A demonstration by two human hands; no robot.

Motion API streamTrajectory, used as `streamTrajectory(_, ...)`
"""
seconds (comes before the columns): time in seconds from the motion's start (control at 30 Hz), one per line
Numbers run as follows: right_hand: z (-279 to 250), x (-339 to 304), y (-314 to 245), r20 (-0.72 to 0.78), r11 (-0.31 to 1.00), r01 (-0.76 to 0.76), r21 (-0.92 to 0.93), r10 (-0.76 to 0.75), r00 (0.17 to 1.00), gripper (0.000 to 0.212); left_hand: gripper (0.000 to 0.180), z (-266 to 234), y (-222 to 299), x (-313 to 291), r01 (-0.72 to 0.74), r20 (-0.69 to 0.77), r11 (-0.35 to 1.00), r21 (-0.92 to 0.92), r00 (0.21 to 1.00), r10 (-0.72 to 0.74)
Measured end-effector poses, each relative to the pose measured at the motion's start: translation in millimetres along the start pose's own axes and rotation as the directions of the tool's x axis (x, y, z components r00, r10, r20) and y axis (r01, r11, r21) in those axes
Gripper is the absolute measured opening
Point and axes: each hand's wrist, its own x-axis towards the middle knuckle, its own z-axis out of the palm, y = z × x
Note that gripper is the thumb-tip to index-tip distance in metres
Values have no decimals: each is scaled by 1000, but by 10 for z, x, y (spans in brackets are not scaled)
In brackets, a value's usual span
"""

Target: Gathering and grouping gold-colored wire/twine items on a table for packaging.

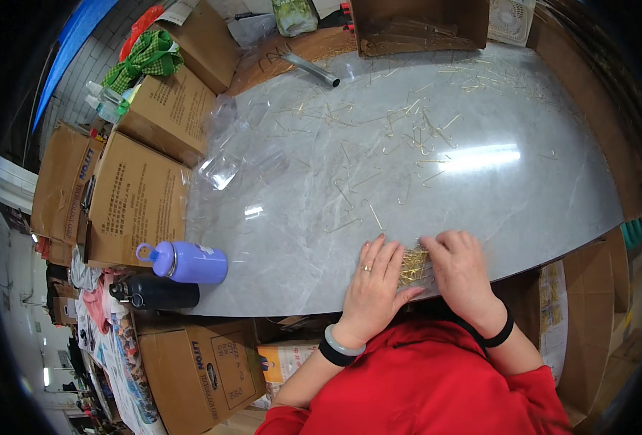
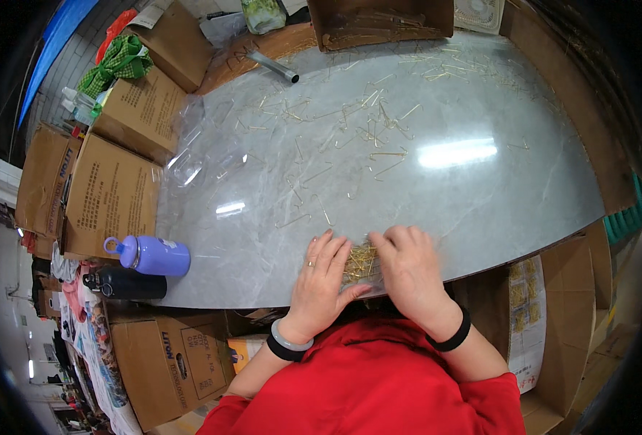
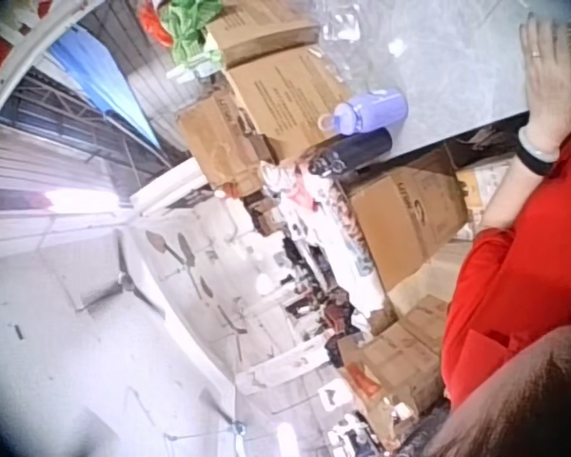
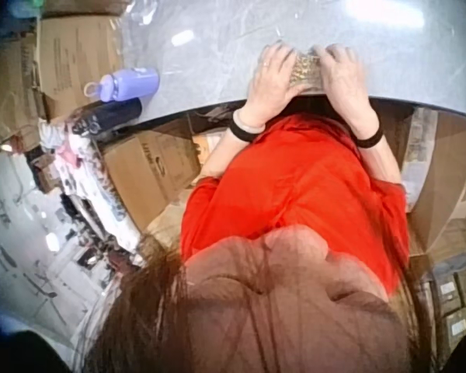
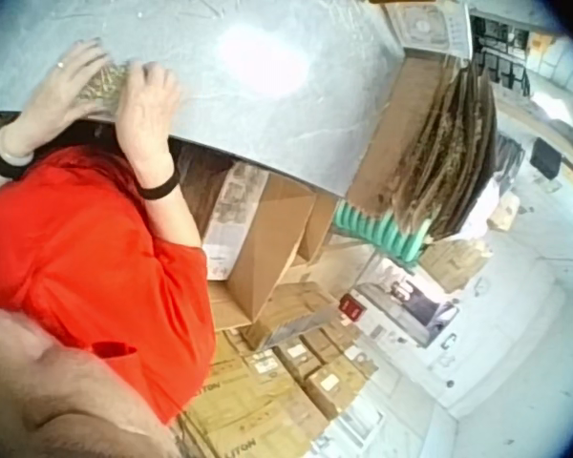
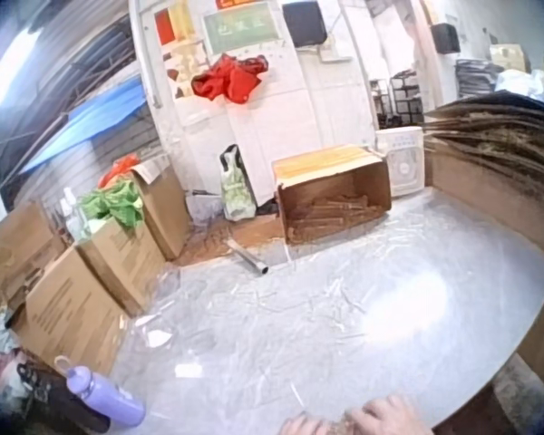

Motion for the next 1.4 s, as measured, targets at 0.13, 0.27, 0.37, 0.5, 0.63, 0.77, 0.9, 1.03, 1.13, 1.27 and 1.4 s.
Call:
streamTrajectory(0.13, -197, 57, 87, 132, 947, 13, 322, -58, 990, 48, 69, -5, -23, -11, -21, -2, 1000, 22, 1000, 21)
streamTrajectory(0.27, -335, 163, 118, 207, 954, 261, 149, -289, 935, 54, 68, -26, -33, -22, -27, 19, 1000, 12, 999, 27)
streamTrajectory(0.37, -228, 148, 105, 242, 956, 222, 192, -266, 933, 57, 75, -23, -76, -33, -30, 19, 999, -38, 999, 30)
streamTrajectory(0.5, -41, -6, 82, 160, 977, 163, 139, -184, 970, 58, 90, -126, -92, -44, 113, 29, 934, -339, 994, -110)
streamTrajectory(0.63, -88, -15, -30, 122, 975, 152, 161, -172, 977, 64, 93, -415, -141, -102, 96, 45, 989, -109, 995, -91)
streamTrajectory(0.77, 0, 22, -123, 176, 963, 246, 107, -262, 949, 69, 77, -553, -79, -44, 277, 173, 960, -27, 948, -268)
streamTrajectory(0.9, 142, 62, -162, 134, 940, 306, 153, -327, 936, 61, 63, -375, -93, -62, 354, 147, 898, -261, 934, -326)
streamTrajectory(1.03, 125, 91, -65, 135, 915, 324, 240, -362, 922, 50, 64, -422, -163, -95, 220, 77, 949, -226, 975, -208)
streamTrajectory(1.13, 131, 76, 15, 125, 903, 347, 255, -387, 914, 48, 68, -510, -103, -76, 151, 34, 988, 9, 988, -152)
streamTrajectory(1.27, 37, 66, -88, 58, 931, 256, 262, -280, 958, 51, 71, -439, -80, -88, 296, -45, 953, 59, 955, -294)
streamTrajectory(1.4, 81, 53, -160, -12, 966, 188, 176, -189, 982, 53, 68, -455, -98, -38, 312, -5, 949, 56, 950, -312)
